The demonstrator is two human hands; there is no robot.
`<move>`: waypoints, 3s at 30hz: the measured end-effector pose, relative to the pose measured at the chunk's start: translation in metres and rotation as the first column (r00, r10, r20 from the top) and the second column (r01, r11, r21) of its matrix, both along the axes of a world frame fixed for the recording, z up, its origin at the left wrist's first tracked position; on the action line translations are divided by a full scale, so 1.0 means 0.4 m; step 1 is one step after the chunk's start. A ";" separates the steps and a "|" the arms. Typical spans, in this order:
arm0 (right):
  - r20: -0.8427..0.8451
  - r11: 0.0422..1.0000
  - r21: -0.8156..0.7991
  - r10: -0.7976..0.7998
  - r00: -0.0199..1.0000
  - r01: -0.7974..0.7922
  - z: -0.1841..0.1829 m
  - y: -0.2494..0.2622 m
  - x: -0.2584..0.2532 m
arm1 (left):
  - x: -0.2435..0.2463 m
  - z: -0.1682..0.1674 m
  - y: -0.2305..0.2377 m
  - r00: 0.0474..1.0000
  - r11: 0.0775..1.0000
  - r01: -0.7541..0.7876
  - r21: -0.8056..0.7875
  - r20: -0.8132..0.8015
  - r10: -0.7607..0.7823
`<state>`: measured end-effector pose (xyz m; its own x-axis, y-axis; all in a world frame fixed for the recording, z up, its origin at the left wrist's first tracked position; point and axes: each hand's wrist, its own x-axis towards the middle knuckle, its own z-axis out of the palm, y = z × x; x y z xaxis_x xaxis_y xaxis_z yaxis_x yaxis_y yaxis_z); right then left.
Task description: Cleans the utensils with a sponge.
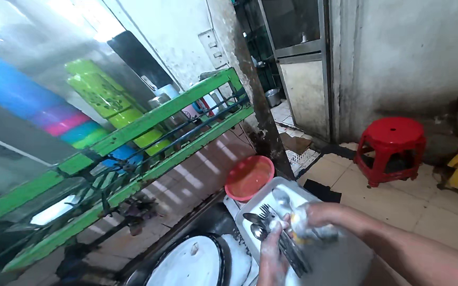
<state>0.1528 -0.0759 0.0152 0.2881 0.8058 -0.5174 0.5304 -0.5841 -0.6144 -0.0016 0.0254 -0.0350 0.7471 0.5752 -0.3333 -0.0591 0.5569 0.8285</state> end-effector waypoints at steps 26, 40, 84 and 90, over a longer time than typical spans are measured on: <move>-0.688 0.509 0.361 -0.421 0.592 0.782 -0.056 -0.047 -0.018 | -0.006 0.018 -0.011 0.988 0.997 0.041 -0.067 -0.148 -0.050; -0.497 0.598 0.422 -0.476 0.726 0.681 -0.054 -0.044 -0.030 | -0.010 0.023 -0.029 0.978 1.000 0.028 -0.003 -0.207 -0.029; -0.298 0.680 0.451 -0.495 0.816 0.578 -0.061 -0.048 -0.058 | -0.010 -0.002 -0.053 0.993 0.991 0.004 0.137 -0.116 0.012; -0.130 0.967 0.251 0.074 0.989 -0.040 -0.071 -0.066 -0.042 | -0.003 0.003 -0.039 1.000 0.997 0.030 0.067 -0.009 -0.029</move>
<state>0.1359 -0.1023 -0.0130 0.1780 0.9266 -0.3313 0.4586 -0.3760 -0.8052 -0.0026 0.0098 -0.0340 0.7615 0.5741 -0.3009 -0.0364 0.5014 0.8645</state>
